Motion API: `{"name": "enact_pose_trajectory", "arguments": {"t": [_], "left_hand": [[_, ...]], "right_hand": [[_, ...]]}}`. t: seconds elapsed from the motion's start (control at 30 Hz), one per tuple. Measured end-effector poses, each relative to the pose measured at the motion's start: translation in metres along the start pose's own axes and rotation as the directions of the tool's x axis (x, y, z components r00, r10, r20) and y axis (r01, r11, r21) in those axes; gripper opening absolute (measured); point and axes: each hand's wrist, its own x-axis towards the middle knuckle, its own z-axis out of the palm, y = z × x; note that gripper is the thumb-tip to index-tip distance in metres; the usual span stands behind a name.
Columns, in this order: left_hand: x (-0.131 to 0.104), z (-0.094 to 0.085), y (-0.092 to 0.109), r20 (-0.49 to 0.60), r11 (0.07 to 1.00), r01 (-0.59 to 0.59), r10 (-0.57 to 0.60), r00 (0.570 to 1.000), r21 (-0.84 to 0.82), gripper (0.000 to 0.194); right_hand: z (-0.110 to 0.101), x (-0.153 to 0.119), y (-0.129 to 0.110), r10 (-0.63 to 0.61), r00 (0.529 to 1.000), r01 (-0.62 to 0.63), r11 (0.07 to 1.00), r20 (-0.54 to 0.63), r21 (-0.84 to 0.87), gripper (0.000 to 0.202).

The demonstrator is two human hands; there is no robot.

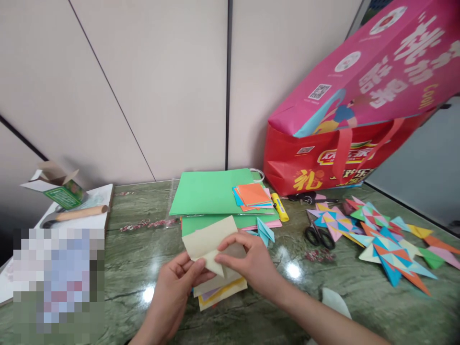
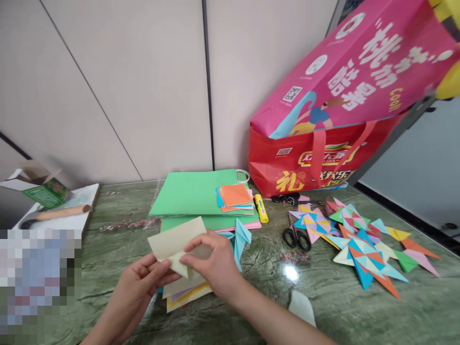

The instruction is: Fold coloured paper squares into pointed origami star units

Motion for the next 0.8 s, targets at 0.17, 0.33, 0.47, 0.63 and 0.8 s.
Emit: {"name": "enact_pose_trajectory", "arguments": {"t": [0.17,0.33,0.47,0.63,0.8], "left_hand": [[0.0005,0.0006,0.0007,-0.011,1.000,-0.007,0.007,1.000,0.004,0.029],[-0.0016,0.0020,0.0033,-0.005,1.000,-0.011,0.011,1.000,-0.016,0.027],[-0.0013,0.0010,0.0021,-0.037,1.000,-0.020,0.020,0.999,-0.002,0.025],[-0.0001,-0.0006,-0.0015,-0.047,0.999,-0.018,0.020,0.999,0.046,0.024],[-0.0003,-0.0005,-0.0023,-0.066,0.998,-0.020,0.024,0.998,0.056,0.022]], "right_hand": [[0.0012,-0.0004,-0.0021,0.060,0.998,-0.060,0.998,-0.009,0.032,0.005],[0.0013,0.0003,0.0004,0.018,1.000,-0.018,0.997,0.003,0.070,0.008],[0.0005,0.0006,-0.0015,0.052,0.996,-0.058,0.995,0.074,0.079,0.011],[0.0017,-0.0021,-0.0079,0.183,0.982,-0.185,0.982,0.041,0.033,0.018],[0.0030,-0.0043,-0.0093,0.181,0.981,-0.185,0.981,0.073,0.060,0.015]]}}
